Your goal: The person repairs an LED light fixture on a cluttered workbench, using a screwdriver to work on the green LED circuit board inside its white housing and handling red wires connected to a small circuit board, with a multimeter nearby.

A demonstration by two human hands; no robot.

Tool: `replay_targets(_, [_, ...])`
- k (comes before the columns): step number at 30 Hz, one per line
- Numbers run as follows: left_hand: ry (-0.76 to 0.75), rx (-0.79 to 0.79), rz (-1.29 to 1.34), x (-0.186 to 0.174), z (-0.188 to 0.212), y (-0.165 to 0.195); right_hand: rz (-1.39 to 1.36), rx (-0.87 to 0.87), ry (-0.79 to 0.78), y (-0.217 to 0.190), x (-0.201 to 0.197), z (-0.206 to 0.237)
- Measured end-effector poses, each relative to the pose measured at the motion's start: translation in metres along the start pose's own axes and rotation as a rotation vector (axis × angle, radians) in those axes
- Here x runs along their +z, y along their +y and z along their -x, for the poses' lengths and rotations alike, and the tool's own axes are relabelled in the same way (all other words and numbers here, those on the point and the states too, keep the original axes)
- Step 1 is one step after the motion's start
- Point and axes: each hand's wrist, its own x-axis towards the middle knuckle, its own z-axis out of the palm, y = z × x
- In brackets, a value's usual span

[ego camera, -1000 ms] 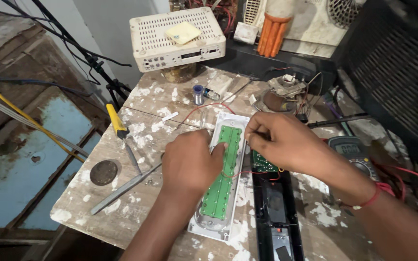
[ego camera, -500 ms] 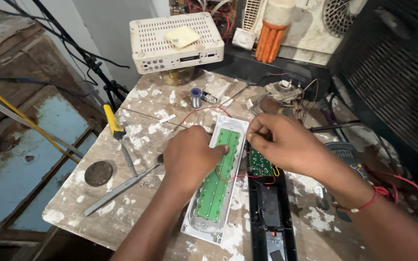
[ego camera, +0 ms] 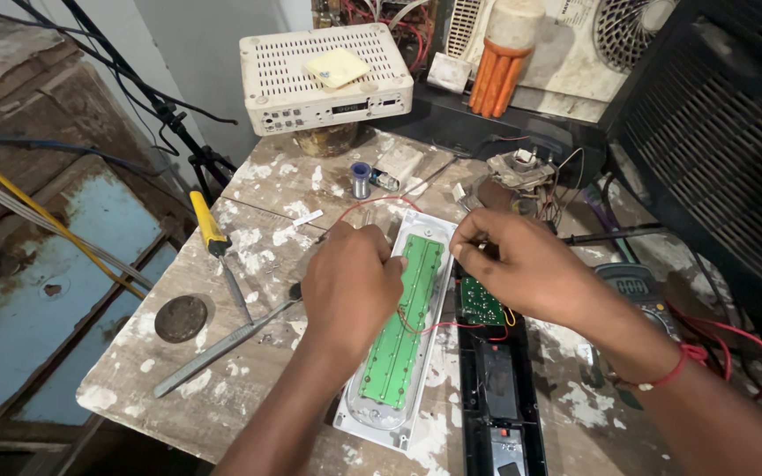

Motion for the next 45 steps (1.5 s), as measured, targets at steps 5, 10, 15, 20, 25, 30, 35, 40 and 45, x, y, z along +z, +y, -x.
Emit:
replay_targets(5, [0.078,0.085,0.003,0.006,-0.002,0.003,0.030,-0.023,0.014,-0.005,-0.003,-0.002])
replay_targets(10, [0.060,0.043,0.300,0.004,-0.004,0.006,-0.017,-0.024,0.053,-0.004,-0.002,-0.003])
replay_targets(15, [0.078,-0.004,0.557,-0.001,-0.008,0.011,-0.089,-0.265,0.140,0.004,0.000,-0.008])
replay_targets(20, [-0.057,-0.056,0.660,-0.008,-0.009,0.012,-0.066,-0.217,0.149,0.003,0.001,-0.008])
replay_targets(25, [-0.092,-0.050,0.665,-0.007,-0.011,0.009,-0.037,-0.200,0.173,0.001,0.002,-0.008])
replay_targets(30, [-0.112,-0.017,0.802,-0.001,-0.011,0.007,0.017,-0.427,0.272,0.002,0.002,-0.007])
replay_targets(35, [-0.206,-0.025,0.987,0.000,-0.007,0.007,0.046,-0.469,0.281,-0.003,-0.001,0.001])
replay_targets(40, [-0.245,-0.025,1.028,-0.001,-0.008,0.010,0.139,-0.579,0.383,-0.011,-0.003,0.006])
replay_targets(45, [-0.242,-0.048,0.966,0.001,-0.008,0.012,0.322,-0.661,0.456,-0.014,-0.004,0.007])
